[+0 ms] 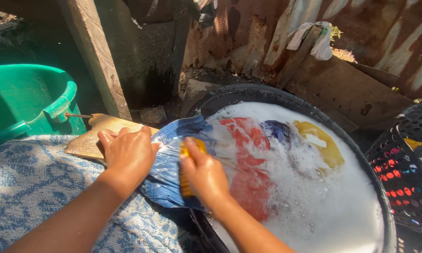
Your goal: The person washes clothes in a tub of soapy water, scrubbing garments against a board with a brush and wringing them out by hand.
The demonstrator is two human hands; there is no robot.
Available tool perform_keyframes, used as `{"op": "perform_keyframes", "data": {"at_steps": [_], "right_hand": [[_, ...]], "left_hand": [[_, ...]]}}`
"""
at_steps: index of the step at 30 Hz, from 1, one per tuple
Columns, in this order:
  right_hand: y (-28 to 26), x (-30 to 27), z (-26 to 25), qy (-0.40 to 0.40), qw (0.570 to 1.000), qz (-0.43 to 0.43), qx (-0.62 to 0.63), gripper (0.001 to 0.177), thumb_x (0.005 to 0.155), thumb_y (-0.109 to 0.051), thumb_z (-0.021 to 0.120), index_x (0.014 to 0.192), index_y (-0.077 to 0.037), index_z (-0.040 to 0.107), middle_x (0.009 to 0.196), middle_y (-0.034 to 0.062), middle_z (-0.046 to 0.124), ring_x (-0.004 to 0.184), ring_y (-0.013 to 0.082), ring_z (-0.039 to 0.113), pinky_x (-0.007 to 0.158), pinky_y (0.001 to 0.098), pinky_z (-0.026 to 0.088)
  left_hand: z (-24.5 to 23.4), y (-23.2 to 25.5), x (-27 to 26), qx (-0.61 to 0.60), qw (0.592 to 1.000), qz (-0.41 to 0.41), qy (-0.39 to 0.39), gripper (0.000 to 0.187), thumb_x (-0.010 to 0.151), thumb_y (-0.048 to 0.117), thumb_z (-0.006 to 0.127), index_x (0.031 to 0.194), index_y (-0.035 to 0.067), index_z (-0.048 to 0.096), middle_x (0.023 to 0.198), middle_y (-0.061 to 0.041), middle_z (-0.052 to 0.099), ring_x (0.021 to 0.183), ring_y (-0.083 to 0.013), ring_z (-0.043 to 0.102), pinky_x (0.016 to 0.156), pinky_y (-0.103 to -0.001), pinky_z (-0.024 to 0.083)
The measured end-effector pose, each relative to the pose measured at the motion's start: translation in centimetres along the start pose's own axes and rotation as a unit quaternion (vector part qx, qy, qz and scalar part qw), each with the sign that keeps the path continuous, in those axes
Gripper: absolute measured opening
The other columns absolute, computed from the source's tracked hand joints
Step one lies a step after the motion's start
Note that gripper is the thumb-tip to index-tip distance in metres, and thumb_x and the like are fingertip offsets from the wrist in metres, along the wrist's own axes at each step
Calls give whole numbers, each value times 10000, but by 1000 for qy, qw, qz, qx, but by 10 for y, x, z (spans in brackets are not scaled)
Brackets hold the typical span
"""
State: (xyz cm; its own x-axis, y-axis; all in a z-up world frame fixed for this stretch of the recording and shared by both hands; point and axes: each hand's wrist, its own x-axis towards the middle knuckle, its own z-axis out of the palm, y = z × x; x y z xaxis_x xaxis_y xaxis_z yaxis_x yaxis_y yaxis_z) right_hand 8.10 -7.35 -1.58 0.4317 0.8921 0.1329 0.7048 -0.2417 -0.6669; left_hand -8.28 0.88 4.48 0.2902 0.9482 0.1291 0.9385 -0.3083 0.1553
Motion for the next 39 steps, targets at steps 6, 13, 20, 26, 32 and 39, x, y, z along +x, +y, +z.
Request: {"op": "perform_keyframes", "data": {"at_steps": [6, 13, 20, 26, 32, 39], "right_hand": [[95, 33, -64, 13, 978, 175, -109, 481, 952, -483, 549, 1351, -231, 637, 1076, 162, 739, 1006, 377, 721, 875, 480, 561], [19, -3, -13, -34, 998, 56, 5, 446, 925, -463, 577, 1317, -286, 694, 984, 203, 756, 946, 406, 709, 840, 487, 545], [88, 38, -40, 46, 993, 91, 56, 585, 868, -478, 660, 1333, -126, 622, 1197, 119, 751, 1120, 291, 738, 953, 391, 544], [78, 59, -21, -18, 994, 111, -19, 505, 903, -503, 591, 1342, -273, 691, 1089, 137, 779, 1030, 325, 751, 905, 428, 569], [230, 88, -89, -84, 922, 238, -293, 550, 869, -546, 633, 1392, -381, 681, 1314, 66, 728, 1210, 309, 696, 1010, 442, 562], [226, 101, -51, 64, 918, 370, -128, 574, 849, -598, 659, 1286, -234, 735, 1417, 185, 608, 1288, 406, 595, 1089, 555, 436]], "left_hand": [[5, -4, -1, 19, 999, 39, 26, 354, 879, 434, 711, 1042, 121, 741, 863, -47, 762, 1061, -227, 632, 1006, -550, 270], [6, -6, 6, 16, 999, 20, 35, 296, 904, 415, 702, 985, 137, 762, 844, -98, 754, 957, -277, 687, 998, -552, 274], [0, 2, -3, 15, 1000, 27, 2, 266, 910, 380, 680, 971, 129, 746, 810, -89, 763, 913, -277, 712, 1000, -552, 275], [-23, -7, -27, 3, 998, 17, -67, 193, 884, 340, 698, 983, 183, 752, 899, -72, 754, 975, -249, 688, 1043, -568, 227], [-29, 12, -13, 92, 989, 47, -102, 477, 769, 480, 793, 1069, 114, 739, 1151, -47, 674, 1262, -290, 483, 1040, -618, 254], [30, 55, 32, -227, 972, -65, -14, 374, 927, 373, 690, 1098, 41, 697, 1270, -243, 576, 1149, -450, 597, 959, -533, 473]]}}
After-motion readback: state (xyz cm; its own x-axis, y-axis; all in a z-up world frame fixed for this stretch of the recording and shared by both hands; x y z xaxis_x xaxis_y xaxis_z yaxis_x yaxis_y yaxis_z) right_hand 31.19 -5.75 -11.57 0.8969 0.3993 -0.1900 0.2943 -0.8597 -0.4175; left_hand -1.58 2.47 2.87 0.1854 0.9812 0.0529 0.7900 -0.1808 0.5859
